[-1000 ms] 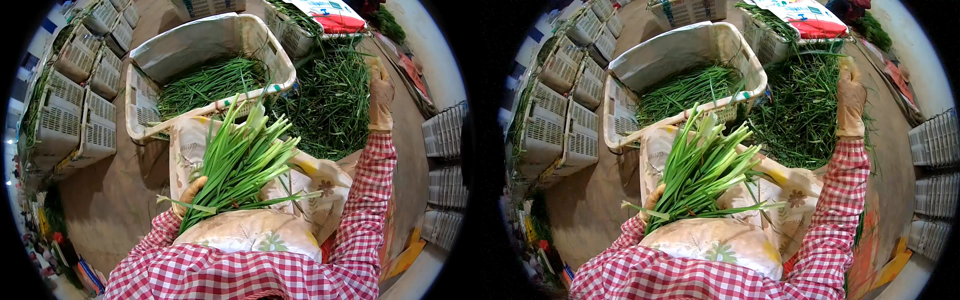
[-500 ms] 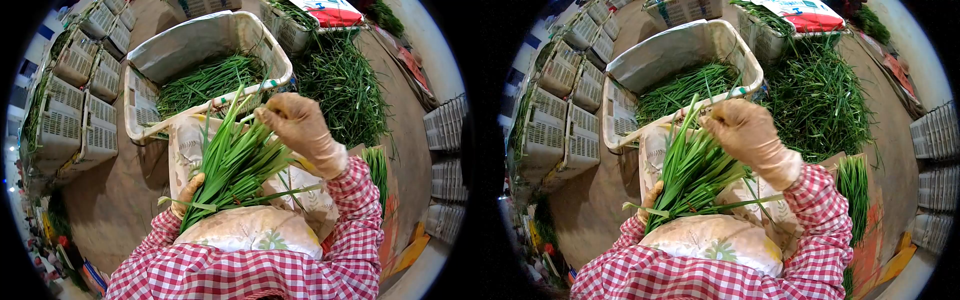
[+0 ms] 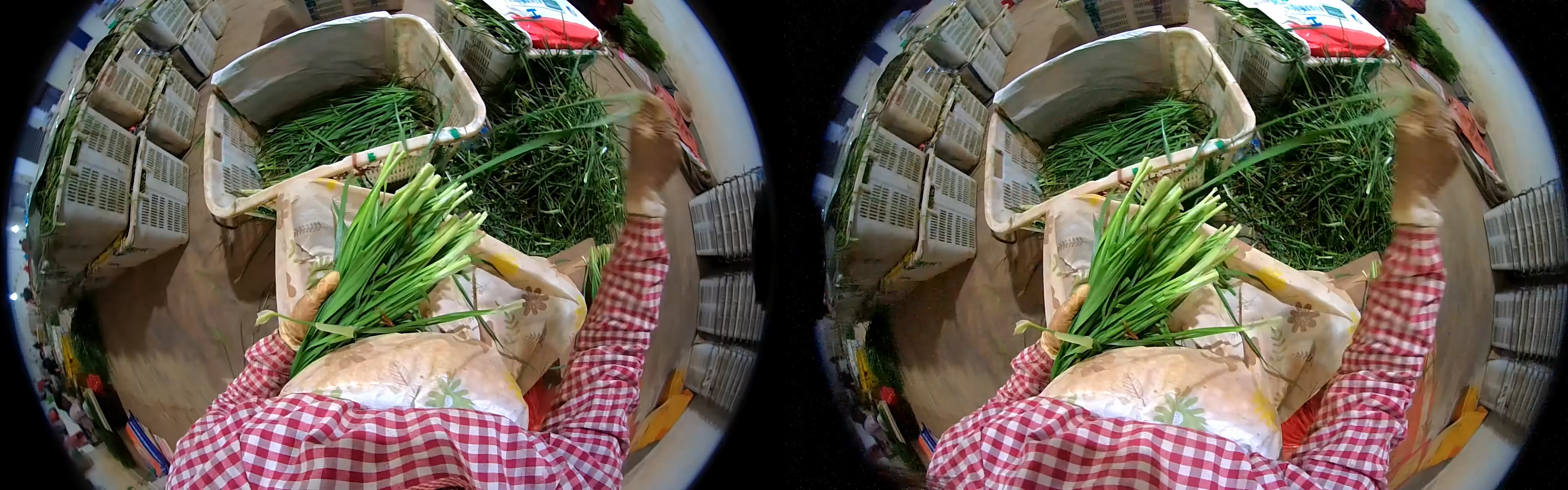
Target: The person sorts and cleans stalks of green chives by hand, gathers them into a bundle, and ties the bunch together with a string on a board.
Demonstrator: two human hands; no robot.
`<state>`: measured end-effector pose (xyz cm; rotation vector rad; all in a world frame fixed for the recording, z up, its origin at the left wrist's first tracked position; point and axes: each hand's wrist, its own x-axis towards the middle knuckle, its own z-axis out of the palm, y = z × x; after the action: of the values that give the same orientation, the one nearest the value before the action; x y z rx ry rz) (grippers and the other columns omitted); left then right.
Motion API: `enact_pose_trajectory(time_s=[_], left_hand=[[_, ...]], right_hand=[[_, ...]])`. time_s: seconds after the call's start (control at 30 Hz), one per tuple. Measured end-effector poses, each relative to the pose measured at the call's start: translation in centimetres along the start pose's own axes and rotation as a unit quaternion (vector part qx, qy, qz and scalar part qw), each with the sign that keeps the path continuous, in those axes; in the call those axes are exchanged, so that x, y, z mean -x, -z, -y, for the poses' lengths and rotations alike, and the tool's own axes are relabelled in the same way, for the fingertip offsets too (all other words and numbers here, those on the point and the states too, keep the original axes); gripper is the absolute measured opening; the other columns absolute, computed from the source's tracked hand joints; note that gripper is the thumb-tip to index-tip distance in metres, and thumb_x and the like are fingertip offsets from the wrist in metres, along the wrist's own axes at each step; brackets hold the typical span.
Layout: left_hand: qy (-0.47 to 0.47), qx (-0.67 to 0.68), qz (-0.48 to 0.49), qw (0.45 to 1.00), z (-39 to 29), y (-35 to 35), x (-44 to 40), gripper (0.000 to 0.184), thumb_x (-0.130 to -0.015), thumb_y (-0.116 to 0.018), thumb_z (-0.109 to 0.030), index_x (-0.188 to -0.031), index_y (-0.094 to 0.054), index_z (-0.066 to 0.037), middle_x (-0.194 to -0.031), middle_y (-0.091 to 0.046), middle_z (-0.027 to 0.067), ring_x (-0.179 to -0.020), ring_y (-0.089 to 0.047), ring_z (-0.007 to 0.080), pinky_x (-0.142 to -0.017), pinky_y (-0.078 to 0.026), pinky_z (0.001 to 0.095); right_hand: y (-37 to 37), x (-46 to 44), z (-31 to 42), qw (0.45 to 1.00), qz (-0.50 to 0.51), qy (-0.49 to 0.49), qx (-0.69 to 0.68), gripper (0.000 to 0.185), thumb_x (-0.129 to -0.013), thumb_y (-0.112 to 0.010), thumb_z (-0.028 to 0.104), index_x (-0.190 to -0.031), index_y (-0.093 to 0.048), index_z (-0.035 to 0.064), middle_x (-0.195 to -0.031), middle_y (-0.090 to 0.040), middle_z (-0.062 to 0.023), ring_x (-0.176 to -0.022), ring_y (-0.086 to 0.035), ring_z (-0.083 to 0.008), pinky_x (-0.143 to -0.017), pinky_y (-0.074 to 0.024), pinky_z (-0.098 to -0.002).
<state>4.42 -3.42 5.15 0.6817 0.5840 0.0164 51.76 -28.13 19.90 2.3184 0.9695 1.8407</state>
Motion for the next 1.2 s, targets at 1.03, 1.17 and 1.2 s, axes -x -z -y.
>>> enact_pose_trajectory(time_s=[1.03,1.17,1.2], left_hand=[[-0.064,-0.233,0.047,0.969,-3.0,-5.4,-0.1,0.069,-0.082,-0.069,-0.031,-0.133,-0.036,0.002,-0.117,-0.053,0.0134,-0.098,-0.056,0.0201,-0.083,-0.046,0.0291],[-0.233,-0.703,0.073,0.668,-2.5,-8.2,-2.0,0.095,-0.08,-0.068,-0.039,-0.143,-0.012,0.003,-0.141,-0.03,0.0265,-0.133,-0.029,0.0335,-0.109,-0.026,0.0364],[-0.373,-0.723,0.116,0.57,-1.8,-7.1,-2.9,0.099,-0.079,-0.068,-0.041,-0.144,-0.008,0.003,-0.144,-0.024,0.0273,-0.137,-0.023,0.0334,-0.112,-0.021,0.0361]], right_hand=[[15.8,11.0,20.8,-0.045,0.478,-0.459,-0.748,0.056,-0.098,-0.037,0.042,-0.14,-0.032,0.0045,-0.135,-0.044,-0.0121,-0.119,-0.049,-0.0259,-0.098,-0.0424,-0.0386],[15.8,11.2,24.3,0.015,0.303,-0.505,-0.808,0.075,-0.088,-0.048,0.057,-0.14,-0.032,0.005,-0.136,-0.043,-0.0134,-0.119,-0.048,-0.0281,-0.098,-0.0418,-0.0428],[15.1,11.6,24.8,-0.049,0.289,-0.504,-0.813,0.075,-0.088,-0.049,0.056,-0.139,-0.032,0.0041,-0.134,-0.044,-0.0133,-0.118,-0.048,-0.0281,-0.098,-0.0423,-0.0421]])
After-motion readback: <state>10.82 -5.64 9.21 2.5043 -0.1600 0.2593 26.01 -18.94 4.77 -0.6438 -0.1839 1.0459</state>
